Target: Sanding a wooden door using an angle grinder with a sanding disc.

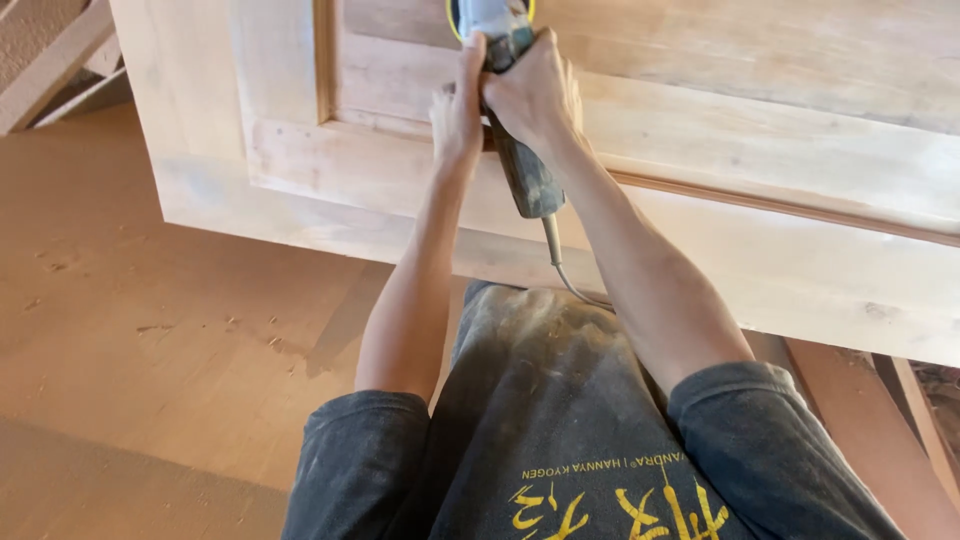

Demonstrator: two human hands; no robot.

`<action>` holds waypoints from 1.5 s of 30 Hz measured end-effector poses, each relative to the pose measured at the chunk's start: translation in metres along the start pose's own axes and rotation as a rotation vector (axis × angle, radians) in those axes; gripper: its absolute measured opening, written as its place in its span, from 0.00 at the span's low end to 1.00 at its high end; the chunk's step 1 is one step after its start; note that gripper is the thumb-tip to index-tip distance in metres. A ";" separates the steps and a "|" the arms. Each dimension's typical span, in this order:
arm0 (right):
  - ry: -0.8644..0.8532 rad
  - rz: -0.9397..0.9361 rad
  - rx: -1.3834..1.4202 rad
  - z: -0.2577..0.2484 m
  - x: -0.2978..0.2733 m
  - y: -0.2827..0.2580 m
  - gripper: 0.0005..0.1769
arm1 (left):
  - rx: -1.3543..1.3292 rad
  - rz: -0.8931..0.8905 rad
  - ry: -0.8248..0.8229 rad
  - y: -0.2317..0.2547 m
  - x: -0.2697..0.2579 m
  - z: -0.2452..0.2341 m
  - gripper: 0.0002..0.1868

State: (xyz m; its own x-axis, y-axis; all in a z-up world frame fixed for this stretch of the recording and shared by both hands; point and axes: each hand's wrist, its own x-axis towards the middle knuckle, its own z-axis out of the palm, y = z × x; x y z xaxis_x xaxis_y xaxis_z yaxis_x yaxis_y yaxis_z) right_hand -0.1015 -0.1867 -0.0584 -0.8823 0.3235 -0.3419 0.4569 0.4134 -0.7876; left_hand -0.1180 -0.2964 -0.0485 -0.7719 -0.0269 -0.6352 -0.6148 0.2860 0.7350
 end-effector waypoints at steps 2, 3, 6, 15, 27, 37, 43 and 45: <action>0.016 0.074 -0.003 -0.036 -0.008 0.013 0.31 | 0.028 -0.013 -0.031 0.018 -0.024 0.030 0.43; 0.021 0.149 -0.012 -0.056 -0.014 0.022 0.32 | 0.051 -0.036 -0.058 0.025 -0.038 0.048 0.42; 0.037 0.209 0.006 -0.112 -0.022 0.058 0.30 | 0.120 0.020 -0.128 0.026 -0.056 0.109 0.44; 0.295 0.227 0.163 -0.280 -0.075 0.191 0.30 | 0.370 0.021 -0.355 0.035 -0.132 0.307 0.52; 0.458 0.213 0.205 -0.387 -0.102 0.292 0.29 | 0.467 -0.045 -0.460 0.041 -0.190 0.449 0.58; 0.486 0.272 0.221 -0.425 -0.115 0.319 0.29 | 0.510 -0.012 -0.488 0.032 -0.207 0.496 0.56; 0.485 0.110 0.328 -0.421 -0.117 0.320 0.17 | 0.517 0.015 -0.477 0.024 -0.204 0.491 0.57; 0.453 0.106 0.356 -0.418 -0.120 0.316 0.19 | 0.490 0.082 -0.532 0.011 -0.197 0.489 0.51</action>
State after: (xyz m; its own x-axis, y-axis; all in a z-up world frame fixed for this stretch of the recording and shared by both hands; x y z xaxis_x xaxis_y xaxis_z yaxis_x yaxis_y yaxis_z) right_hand 0.1959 0.2612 -0.0519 -0.6617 0.7113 -0.2372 0.4050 0.0729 -0.9114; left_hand 0.1063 0.1808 -0.0313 -0.5529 0.4467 -0.7034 -0.3188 0.6665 0.6739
